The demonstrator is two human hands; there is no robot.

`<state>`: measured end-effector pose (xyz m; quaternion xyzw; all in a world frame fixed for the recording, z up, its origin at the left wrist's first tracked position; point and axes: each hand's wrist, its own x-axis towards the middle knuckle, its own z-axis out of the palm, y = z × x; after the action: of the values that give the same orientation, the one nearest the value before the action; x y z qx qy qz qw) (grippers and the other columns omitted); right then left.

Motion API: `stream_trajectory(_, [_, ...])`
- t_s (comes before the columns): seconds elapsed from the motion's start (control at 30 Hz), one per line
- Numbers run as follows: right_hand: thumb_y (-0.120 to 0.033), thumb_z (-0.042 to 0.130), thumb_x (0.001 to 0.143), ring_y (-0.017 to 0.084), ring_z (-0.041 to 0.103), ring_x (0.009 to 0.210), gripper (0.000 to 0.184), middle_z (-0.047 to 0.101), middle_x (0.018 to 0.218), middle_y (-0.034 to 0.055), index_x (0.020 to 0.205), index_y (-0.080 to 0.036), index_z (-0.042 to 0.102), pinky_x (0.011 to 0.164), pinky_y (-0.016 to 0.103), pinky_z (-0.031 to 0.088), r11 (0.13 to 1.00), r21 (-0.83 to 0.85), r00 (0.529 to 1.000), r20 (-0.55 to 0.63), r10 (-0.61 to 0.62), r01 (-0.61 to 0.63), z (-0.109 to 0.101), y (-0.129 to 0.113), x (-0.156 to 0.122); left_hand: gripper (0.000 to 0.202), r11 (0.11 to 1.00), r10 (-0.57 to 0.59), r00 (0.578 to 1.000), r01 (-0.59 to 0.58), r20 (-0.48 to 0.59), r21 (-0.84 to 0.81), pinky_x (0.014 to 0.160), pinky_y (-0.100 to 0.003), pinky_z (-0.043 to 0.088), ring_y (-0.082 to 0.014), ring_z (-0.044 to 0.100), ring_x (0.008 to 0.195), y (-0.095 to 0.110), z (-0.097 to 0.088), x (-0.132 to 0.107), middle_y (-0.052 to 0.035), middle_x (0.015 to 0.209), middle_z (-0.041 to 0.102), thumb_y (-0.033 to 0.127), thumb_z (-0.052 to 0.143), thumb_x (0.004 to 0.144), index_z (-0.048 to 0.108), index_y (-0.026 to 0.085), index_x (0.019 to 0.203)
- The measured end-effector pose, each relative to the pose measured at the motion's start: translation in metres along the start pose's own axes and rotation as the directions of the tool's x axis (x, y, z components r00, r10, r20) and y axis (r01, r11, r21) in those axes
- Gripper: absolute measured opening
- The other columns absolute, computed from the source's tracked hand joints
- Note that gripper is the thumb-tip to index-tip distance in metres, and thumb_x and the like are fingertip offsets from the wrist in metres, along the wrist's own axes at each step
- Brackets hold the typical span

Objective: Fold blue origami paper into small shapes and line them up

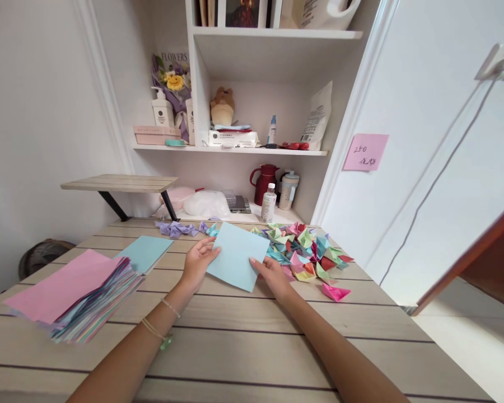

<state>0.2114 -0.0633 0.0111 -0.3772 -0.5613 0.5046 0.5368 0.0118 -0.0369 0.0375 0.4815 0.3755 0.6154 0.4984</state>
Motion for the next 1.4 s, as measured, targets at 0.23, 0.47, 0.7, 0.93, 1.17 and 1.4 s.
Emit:
stream_trajectory(0.23, [-0.044, 0.059, 0.07, 0.015, 0.057, 0.054, 0.033, 0.058, 0.059, -0.001, 0.091, -0.017, 0.057, 0.048, 0.027, 0.05, 0.998, -0.065, 0.999, -0.043, -0.002, -0.001, -0.015, -0.011, 0.003, 0.038, 0.976, -0.022, 1.0, 0.022, -0.006, 0.218, 0.048, -0.021, 0.041, -0.013, 0.057, 0.051, 0.001, -0.009, 0.006, -0.0035, 0.063, 0.065, 0.039, 0.073, 0.052, 0.059, 0.013, 0.075])
stream_trajectory(0.47, [-0.036, 0.064, 0.066, 0.012, 0.053, 0.046, 0.043, 0.056, 0.058, -0.0029, 0.104, -0.02, 0.052, 0.039, 0.023, 0.043, 0.993, -0.118, 0.997, 0.068, 0.036, -0.028, -0.014, -0.013, -0.001, 0.042, 0.97, -0.183, 0.968, 0.149, 0.171, 0.191, 0.044, -0.021, 0.039, -0.0143, 0.057, 0.047, 0.0, -0.009, 0.004, -0.0007, 0.06, 0.064, 0.042, 0.069, 0.057, 0.048, 0.017, 0.083])
stream_trajectory(0.7, [-0.032, 0.06, 0.059, 0.02, 0.059, 0.073, 0.03, 0.064, 0.084, 0.0057, 0.086, -0.018, 0.06, 0.065, 0.031, 0.045, 0.938, 0.278, 0.944, 0.308, 0.12, -0.209, -0.022, -0.018, -0.005, 0.03, 0.962, -0.271, 0.882, 0.232, 0.385, 0.147, 0.045, -0.018, 0.035, -0.0093, 0.052, 0.049, 0.001, -0.009, -0.001, 0.0015, 0.066, 0.059, 0.032, 0.067, 0.063, 0.051, 0.017, 0.085])
stream_trajectory(0.93, [-0.056, 0.056, 0.067, 0.026, 0.057, 0.095, 0.042, 0.059, 0.109, 0.0103, 0.09, -0.021, 0.053, 0.075, 0.038, 0.043, 0.854, 0.32, 0.869, 0.422, 0.26, -0.411, -0.01, -0.032, -0.014, 0.019, 0.96, -0.269, 0.792, 0.172, 0.548, 0.223, 0.049, -0.018, 0.033, -0.0076, 0.048, 0.052, 0.001, -0.006, -0.006, -0.0005, 0.063, 0.056, 0.031, 0.063, 0.068, 0.058, 0.012, 0.07])
stream_trajectory(1.17, [-0.026, 0.078, 0.051, 0.016, 0.062, 0.067, 0.058, 0.066, 0.08, 0.002, 0.103, -0.019, 0.053, 0.061, 0.027, 0.045, 0.924, 0.059, 0.845, 0.431, 0.318, -0.378, 0.005, -0.013, -0.013, 0.039, 0.959, -0.276, 0.816, 0.198, 0.507, 0.204, 0.055, -0.021, 0.041, -0.0129, 0.057, 0.064, 0.002, -0.004, -0.007, -0.0059, 0.08, 0.063, 0.036, 0.059, 0.072, 0.054, 0.017, 0.106])
stream_trajectory(1.4, [-0.036, 0.074, 0.057, 0.018, 0.063, 0.063, 0.049, 0.067, 0.075, 0.0025, 0.096, -0.019, 0.05, 0.058, 0.029, 0.047, 0.963, 0.227, 0.989, 0.004, 0.149, -0.146, 0.006, 0.0, -0.003, 0.044, 0.922, -0.387, 0.835, 0.351, 0.391, 0.164, 0.067, -0.032, 0.049, -0.0176, 0.063, 0.073, -0.006, -0.002, -0.007, -0.0095, 0.089, 0.064, 0.038, 0.066, 0.066, 0.054, 0.016, 0.102])
